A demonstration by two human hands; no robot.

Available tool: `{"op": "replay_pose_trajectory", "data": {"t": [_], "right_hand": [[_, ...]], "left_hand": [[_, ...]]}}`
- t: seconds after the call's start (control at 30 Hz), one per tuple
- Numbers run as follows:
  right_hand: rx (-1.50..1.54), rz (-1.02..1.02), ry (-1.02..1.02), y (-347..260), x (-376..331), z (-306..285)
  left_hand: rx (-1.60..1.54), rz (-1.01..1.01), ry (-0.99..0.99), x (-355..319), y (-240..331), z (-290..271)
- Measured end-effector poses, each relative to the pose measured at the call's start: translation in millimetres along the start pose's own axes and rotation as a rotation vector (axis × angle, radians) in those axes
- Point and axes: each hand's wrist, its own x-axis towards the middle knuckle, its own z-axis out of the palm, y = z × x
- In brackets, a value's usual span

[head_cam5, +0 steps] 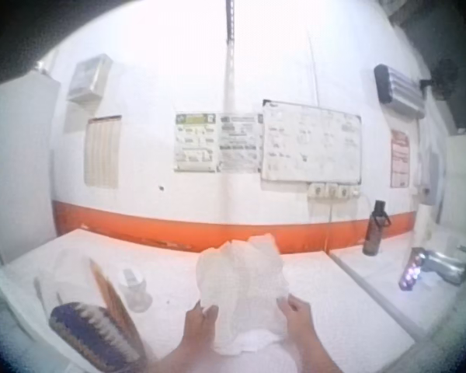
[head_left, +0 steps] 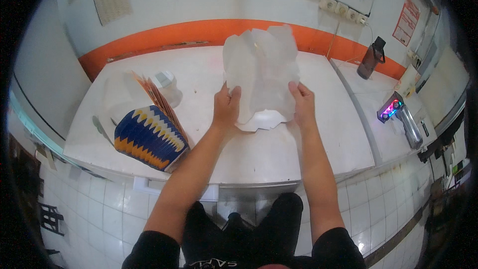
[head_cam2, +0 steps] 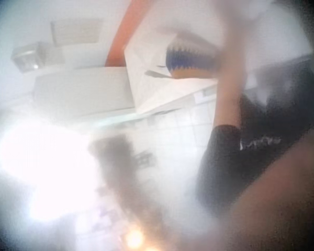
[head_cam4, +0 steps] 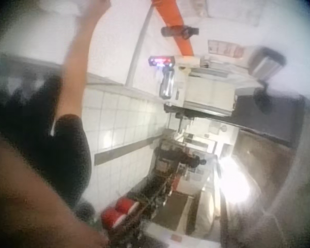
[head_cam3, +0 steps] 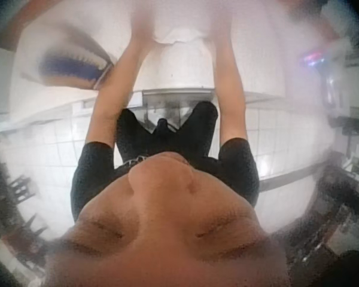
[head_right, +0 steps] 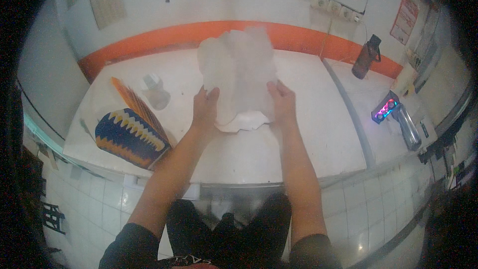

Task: The person assembles flat paper boxes by folding and tucking flaps to form a three-dimensional container. They handle multiple boxes one at a time, folding edges and securing flaps, then placing the finished boxes into a stack on the counter.

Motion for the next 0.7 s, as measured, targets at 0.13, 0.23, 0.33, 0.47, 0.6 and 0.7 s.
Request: {"op": "replay_pose_trajectory", "data": {"t": [0.13, 0.23, 0.33, 0.47, 0.6, 0.7], "right_hand": [[-0.106, -0.516, -0.348, 5.6, -17.8, 51.0], [-0.494, -0.649, -0.348, 13.2, -22.0, 57.9], [-0.429, -0.490, -0.217, 5.1, -24.4, 52.2], [0.025, -0.171, -0.044, -12.6, -11.4, 21.7], [0.033, -0.049, 0.080, -19.6, -11.2, 15.0], [0.091, -0.010, 0.096, -16.2, -9.9, 13.2]], "left_hand": [[-0.402, -0.040, -0.030, -18.1, 27.3, 13.9], [-0.293, -0.002, -0.082, -21.0, 33.0, 11.1], [-0.250, -0.193, -0.160, -14.6, 39.7, -1.8], [-0.272, -0.469, -0.371, -15.7, 51.8, -8.0], [-0.088, -0.613, -0.518, -19.9, 60.4, 0.8], [-0.184, -0.514, -0.482, -26.7, 63.2, 7.6]]}}
